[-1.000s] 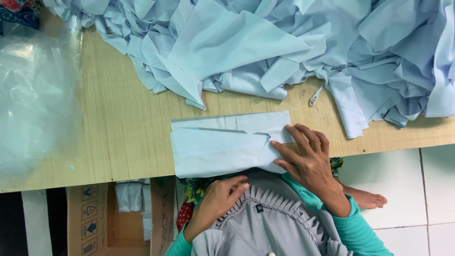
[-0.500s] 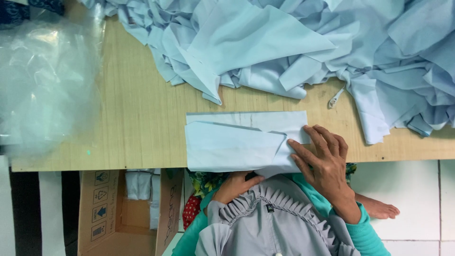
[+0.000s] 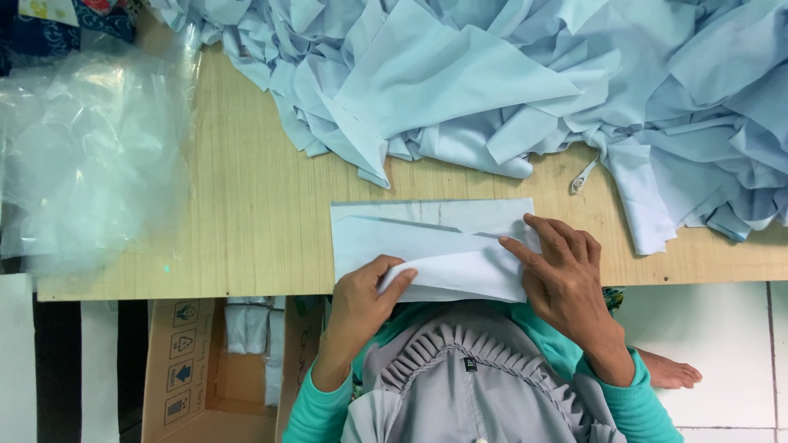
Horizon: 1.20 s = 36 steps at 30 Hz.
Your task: The person picks up pieces of white fabric from a large pile, folds them into small rectangular shapes, and places them into a cardboard box.
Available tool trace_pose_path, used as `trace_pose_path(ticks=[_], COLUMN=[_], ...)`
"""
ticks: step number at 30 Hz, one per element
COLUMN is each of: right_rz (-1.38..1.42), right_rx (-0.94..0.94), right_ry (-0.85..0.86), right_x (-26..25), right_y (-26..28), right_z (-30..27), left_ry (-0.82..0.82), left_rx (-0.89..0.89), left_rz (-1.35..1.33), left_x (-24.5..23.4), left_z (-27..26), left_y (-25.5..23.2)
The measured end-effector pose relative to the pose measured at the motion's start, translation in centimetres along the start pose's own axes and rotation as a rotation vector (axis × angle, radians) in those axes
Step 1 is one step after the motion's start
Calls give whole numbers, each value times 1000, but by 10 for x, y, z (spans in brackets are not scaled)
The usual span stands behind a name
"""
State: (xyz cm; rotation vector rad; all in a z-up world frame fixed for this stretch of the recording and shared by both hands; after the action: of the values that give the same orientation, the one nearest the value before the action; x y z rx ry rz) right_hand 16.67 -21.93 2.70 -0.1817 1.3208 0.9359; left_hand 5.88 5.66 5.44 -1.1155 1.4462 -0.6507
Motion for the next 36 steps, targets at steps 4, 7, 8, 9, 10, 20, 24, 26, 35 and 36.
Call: trace_pose_path(ticks=[4, 7, 8, 9, 10, 20, 24, 26, 35, 36], right_rz=[18, 41, 57, 59, 43, 83, 117, 51, -26, -27], right_rx=[36, 63, 76, 72, 75, 111, 101, -26, -22, -27], right_ry=[71, 107, 118, 117, 123, 136, 144, 56, 53, 55], right_x=[2, 0, -1, -1, 0, 3, 0, -4, 1, 1], right_y=[-3, -4, -4, -4, -4, -10, -7, 1, 3, 3], right_z=[8, 15, 19, 20, 22, 21, 23, 28, 26, 26], left_ry=[-124, -179, -209, -214, -257, -554, -512, -401, -344, -348], left_rx=[81, 192, 217, 217, 255, 87, 69, 197, 257, 254], left_rz=[234, 262, 273, 275, 335, 479, 419, 507, 382, 379], left_x=[-4, 1, 1, 3, 3, -49, -83, -87, -81, -82], left_z=[14, 15, 15, 16, 16, 5, 18, 31, 43, 43], left_y=[-5, 1, 5, 7, 7, 31, 48, 64, 65, 66])
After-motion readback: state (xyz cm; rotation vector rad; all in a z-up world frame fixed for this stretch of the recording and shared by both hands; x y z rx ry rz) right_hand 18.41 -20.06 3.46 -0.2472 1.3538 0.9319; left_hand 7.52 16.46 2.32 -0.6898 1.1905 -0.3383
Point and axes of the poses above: each hand's wrist, its own z-axis towards the middle knuckle, its own x-axis out of the palm, y = z × x, the point moved 4 cm from there along z, towards the middle knuckle, and after that the axes turned 2 degrees about y, right-handed, at the moved point
